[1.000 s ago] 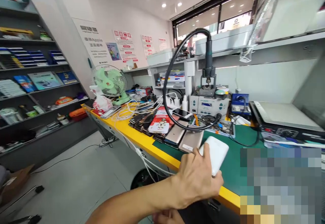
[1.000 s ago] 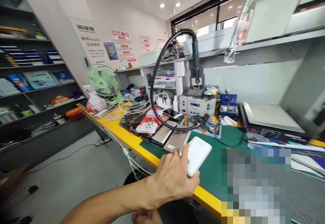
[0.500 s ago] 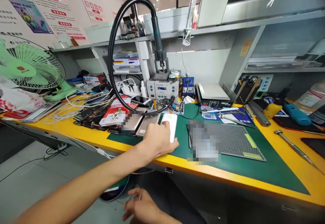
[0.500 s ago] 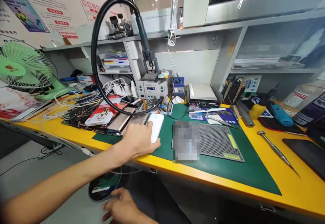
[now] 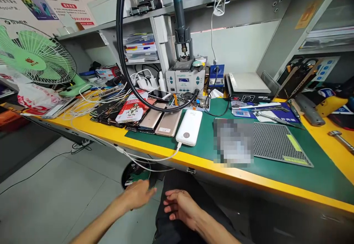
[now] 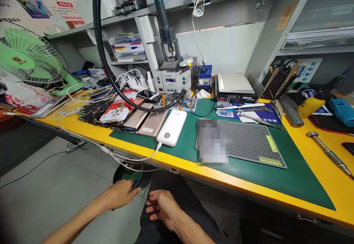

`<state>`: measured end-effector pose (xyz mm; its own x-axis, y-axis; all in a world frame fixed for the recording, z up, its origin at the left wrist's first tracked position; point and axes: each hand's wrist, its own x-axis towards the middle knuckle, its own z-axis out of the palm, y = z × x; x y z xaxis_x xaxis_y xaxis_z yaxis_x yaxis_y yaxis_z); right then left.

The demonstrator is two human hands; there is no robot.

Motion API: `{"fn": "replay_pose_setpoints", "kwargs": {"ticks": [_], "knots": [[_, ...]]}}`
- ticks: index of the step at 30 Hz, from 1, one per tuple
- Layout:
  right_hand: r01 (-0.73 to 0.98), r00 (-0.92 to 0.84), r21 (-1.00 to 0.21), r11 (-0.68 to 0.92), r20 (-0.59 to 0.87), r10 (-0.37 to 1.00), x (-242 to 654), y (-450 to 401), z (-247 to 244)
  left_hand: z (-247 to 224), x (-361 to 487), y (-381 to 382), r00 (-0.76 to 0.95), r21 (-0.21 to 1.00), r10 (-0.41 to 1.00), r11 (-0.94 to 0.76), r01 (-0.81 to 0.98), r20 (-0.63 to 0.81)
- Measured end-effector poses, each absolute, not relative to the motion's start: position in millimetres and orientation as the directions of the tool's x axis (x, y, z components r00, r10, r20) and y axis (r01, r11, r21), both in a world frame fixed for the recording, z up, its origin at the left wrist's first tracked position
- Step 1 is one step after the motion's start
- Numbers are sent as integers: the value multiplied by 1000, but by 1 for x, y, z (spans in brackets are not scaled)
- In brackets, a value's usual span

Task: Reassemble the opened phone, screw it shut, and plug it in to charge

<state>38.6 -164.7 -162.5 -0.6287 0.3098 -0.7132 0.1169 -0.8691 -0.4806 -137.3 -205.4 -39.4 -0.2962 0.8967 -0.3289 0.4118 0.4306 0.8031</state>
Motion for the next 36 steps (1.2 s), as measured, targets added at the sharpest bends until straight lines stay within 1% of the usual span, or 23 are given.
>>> {"fn": "replay_pose_setpoints", "kwargs": {"ticks": [3, 6, 9, 13, 16, 20, 23, 26, 30, 36], "knots": [[92, -643, -478, -873, -698, 315, 51, -166, -161, -97, -144, -201, -373, 895, 869, 409, 176, -324], [70, -660, -476, -877, -681, 317, 60, -167, -157, -119, -135, -200, -435, 931, 830, 358, -65, -350], [30, -657, -473, -881, -674, 339, 59, -165, -155, -121, -123, -205, -457, 920, 800, 319, -228, -390], [-13, -654, -440, -898, -676, 341, 50, -158, -154, -114, -115, -205, -517, 900, 745, 273, -340, -422], [-71, -699, -436, -897, -620, 357, 51, -160, -141, -99, -111, -212, -476, 867, 752, 255, -428, -456], [-242, -720, -541, -805, -457, 523, 71, -176, -102, -73, -102, -234, -432, 828, 748, 274, -489, -503], [-299, -701, -641, -707, -355, 618, 86, -185, -77, -62, -95, -243, -429, 819, 742, 277, -503, -515], [-336, -629, -705, -624, -325, 706, 90, -184, -68, -59, -88, -243, -418, 816, 749, 276, -509, -514], [-383, -525, -751, -538, -303, 796, 86, -177, -69, -55, -87, -242, -411, 816, 753, 282, -505, -514], [-405, -485, -784, -471, -253, 838, 84, -172, -59, -41, -89, -247, -409, 809, 737, 316, -495, -538]]}}
